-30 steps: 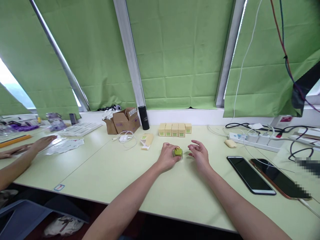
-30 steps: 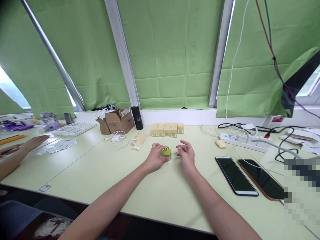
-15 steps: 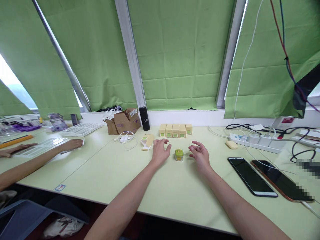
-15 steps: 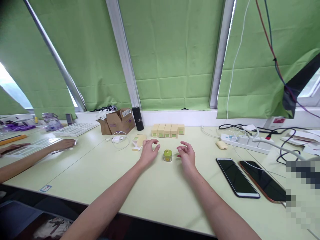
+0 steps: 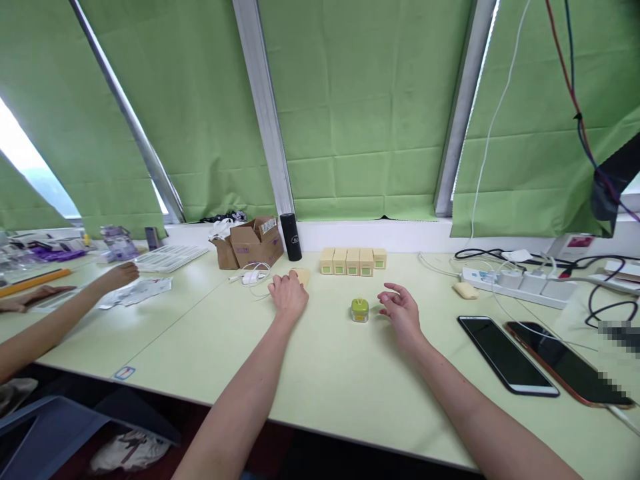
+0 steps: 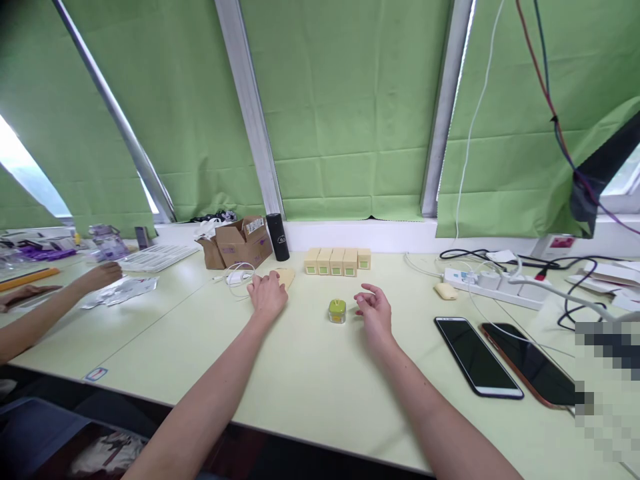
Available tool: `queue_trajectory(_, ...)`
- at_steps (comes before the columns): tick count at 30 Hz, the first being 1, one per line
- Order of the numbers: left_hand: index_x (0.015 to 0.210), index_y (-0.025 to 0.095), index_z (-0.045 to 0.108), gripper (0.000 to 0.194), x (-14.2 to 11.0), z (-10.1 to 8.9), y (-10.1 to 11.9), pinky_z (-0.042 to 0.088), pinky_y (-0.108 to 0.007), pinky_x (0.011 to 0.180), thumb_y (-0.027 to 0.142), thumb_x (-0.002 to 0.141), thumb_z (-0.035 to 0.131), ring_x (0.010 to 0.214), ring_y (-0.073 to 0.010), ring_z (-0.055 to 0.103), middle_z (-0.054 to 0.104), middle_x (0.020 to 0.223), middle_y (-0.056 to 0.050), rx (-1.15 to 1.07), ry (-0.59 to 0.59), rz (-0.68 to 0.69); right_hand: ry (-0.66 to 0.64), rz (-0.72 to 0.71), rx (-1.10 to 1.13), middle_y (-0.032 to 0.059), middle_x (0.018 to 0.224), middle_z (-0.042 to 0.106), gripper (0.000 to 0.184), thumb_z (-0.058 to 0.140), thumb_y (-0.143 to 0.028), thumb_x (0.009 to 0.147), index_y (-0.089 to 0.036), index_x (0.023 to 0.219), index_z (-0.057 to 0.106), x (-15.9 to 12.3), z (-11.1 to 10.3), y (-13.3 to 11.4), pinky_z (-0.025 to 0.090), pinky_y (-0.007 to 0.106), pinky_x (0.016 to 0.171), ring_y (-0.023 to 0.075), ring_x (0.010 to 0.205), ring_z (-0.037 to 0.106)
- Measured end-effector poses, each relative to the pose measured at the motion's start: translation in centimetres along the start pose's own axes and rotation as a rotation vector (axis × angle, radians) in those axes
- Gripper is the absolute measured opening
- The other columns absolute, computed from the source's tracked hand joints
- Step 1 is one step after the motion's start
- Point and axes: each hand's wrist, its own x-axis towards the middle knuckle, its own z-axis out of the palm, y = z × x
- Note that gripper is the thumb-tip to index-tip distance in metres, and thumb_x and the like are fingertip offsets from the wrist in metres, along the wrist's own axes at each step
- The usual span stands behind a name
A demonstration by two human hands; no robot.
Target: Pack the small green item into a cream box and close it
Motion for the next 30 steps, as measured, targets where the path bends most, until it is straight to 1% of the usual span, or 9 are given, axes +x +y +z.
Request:
queue_trajectory(4,0.115,0.018,0.063,0.025,0.2,0.4,-0.2,0.032,-0.047,0.094,0.02,0.092,0.053,0.121,-0.0374,0.05,0.075,0.113,-0.018,0.012,-0.01,0.024,-0.002,-0.013,-0.003,0.0031,0.086,0.072,0.048,0.081,-0.039,0.065,-0.024,0.108,0.068,0.1,0.0,0.1,0.055,0.033,0.067,0.0224,0.086,0.067)
queue_trajectory(9,0.108,0.018,0.066,0.025,0.3,0.2,-0.1,0.032,-0.046,0.091,0.012,0.088,0.053,0.117,-0.0364,0.054,0.077,0.106,-0.016,-0.05,-0.056,0.029,-0.015,-0.036,-0.026,0.0034,0.086,0.073,0.049,0.081,-0.042,0.066,-0.023,0.109,0.068,0.2,0.0,0.2,0.055,0.034,0.067,0.0225,0.084,0.067)
queue_trajectory(11,0.105,0.018,0.066,0.024,0.1,-0.1,0.3,0.033,-0.046,0.09,0.01,0.087,0.054,0.115,-0.0364,0.055,0.077,0.103,-0.016,-0.098,-0.036,0.045,-0.028,-0.057,-0.043,0.0033,0.086,0.072,0.049,0.08,-0.043,0.067,-0.023,0.109,0.067,0.3,0.0,0.4,0.055,0.035,0.068,0.023,0.085,0.067)
queue_trajectory(13,0.1,0.019,0.066,0.021,-0.3,-0.5,1.0,0.033,-0.046,0.088,0.009,0.086,0.054,0.111,-0.0357,0.056,0.076,0.101,-0.015,-0.164,0.019,0.105,-0.035,-0.09,-0.074,0.0035,0.086,0.072,0.048,0.078,-0.044,0.068,-0.023,0.11,0.067,0.4,0.0,0.5,0.055,0.036,0.07,0.0243,0.088,0.068)
queue_trajectory(18,0.092,0.02,0.062,0.019,-2.6,-1.8,3.9,0.034,-0.043,0.083,0.005,0.086,0.053,0.098,-0.03,0.057,0.073,0.092,-0.01,-0.374,0.225,0.411,-0.031,-0.198,-0.23,0.0066,0.087,0.074,0.042,0.072,-0.048,0.074,-0.022,0.106,0.069,0.5,-0.1,0.4,0.051,0.04,0.078,0.0279,0.094,0.069)
queue_trajectory(21,0.089,0.02,0.061,0.015,-4.4,-2.2,5.5,0.035,-0.042,0.081,0.006,0.085,0.056,0.092,-0.0268,0.058,0.071,0.085,-0.008,-0.469,0.364,0.674,-0.037,-0.242,-0.334,0.0107,0.097,0.078,0.04,0.069,-0.054,0.08,-0.022,0.103,0.073,0.3,-0.1,0.3,0.049,0.043,0.083,0.0306,0.099,0.069)
queue_trajectory(23,0.089,0.02,0.062,0.016,-5.5,-2.4,6.3,0.035,-0.041,0.081,0.006,0.086,0.056,0.09,-0.0251,0.058,0.071,0.084,-0.006,-0.487,0.442,0.811,-0.056,-0.254,-0.376,0.0119,0.105,0.079,0.042,0.069,-0.058,0.082,-0.023,0.104,0.074,0.1,0.1,0.2,0.049,0.046,0.09,0.0323,0.105,0.07)
queue_trajectory(26,0.094,0.021,0.065,0.014,-6.7,-2.4,7.0,0.035,-0.041,0.084,0.01,0.09,0.057,0.09,-0.0223,0.06,0.075,0.091,-0.005,-0.453,0.521,0.993,-0.126,-0.254,-0.354,0.0116,0.107,0.08,0.049,0.073,-0.062,0.082,-0.023,0.111,0.073,-0.1,0.4,0.2,0.049,0.049,0.101,0.0335,0.114,0.07)
queue_trajectory(30,0.098,0.024,0.066,0.016,-7.5,-2.4,7.4,0.034,-0.039,0.085,0.014,0.096,0.055,0.088,-0.0188,0.061,0.076,0.094,-0.003,-0.395,0.575,1.123,-0.192,-0.264,-0.245,0.0113,0.109,0.08,0.057,0.075,-0.063,0.082,-0.022,0.121,0.067,-0.4,0.9,-0.1,0.05,0.049,0.104,0.0322,0.116,0.071)
